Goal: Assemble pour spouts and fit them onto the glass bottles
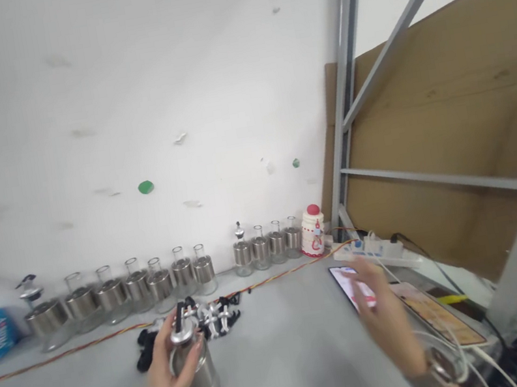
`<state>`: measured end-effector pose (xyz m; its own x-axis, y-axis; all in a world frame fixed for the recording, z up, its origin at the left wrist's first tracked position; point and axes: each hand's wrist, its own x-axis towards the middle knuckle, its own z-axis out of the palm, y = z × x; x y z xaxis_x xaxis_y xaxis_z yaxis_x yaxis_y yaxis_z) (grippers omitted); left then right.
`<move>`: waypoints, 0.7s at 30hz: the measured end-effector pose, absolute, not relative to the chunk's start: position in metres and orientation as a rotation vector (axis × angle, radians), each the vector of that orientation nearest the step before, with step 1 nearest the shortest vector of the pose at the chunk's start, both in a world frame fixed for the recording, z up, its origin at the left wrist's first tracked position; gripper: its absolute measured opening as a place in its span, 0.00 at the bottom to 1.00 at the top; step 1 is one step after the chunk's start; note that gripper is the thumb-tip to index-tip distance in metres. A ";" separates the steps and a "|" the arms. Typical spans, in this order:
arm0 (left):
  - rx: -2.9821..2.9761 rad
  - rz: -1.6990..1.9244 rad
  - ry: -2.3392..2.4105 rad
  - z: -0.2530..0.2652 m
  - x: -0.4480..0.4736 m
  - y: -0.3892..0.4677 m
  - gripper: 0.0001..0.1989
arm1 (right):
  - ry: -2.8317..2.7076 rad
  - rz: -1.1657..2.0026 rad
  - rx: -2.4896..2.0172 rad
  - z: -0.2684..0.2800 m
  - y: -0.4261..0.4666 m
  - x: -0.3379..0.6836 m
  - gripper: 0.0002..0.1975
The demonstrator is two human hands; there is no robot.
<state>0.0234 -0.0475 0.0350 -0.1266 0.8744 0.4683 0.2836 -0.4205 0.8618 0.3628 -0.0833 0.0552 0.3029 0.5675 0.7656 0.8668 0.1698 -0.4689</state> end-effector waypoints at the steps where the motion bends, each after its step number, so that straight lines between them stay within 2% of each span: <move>1: 1.641 1.568 1.253 0.035 0.023 -0.049 0.30 | -1.568 -0.420 -1.391 0.062 -0.079 0.332 0.16; 2: 1.644 1.543 1.216 0.033 0.022 -0.050 0.31 | -1.763 -0.477 -1.270 0.068 -0.077 0.302 0.14; 4: 1.719 1.468 1.153 0.024 0.018 -0.050 0.30 | -2.055 -0.529 -1.051 0.078 -0.075 0.245 0.19; 7: 1.818 1.420 1.133 0.003 0.010 -0.046 0.28 | -2.266 -0.571 -0.781 0.089 -0.078 0.180 0.21; 10: 1.835 1.428 1.115 -0.012 0.006 -0.039 0.25 | -2.202 -0.546 -0.811 0.094 -0.078 0.147 0.18; 21: 1.808 1.413 1.131 -0.016 0.006 -0.037 0.28 | -2.040 -0.484 -0.887 0.065 -0.065 0.137 0.22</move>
<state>0.0057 -0.0368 -0.0162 0.0820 0.8775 0.4726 0.2692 -0.4761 0.8372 0.1371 -0.0654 0.0652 -0.3980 0.4138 0.8187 0.7377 0.6749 0.0175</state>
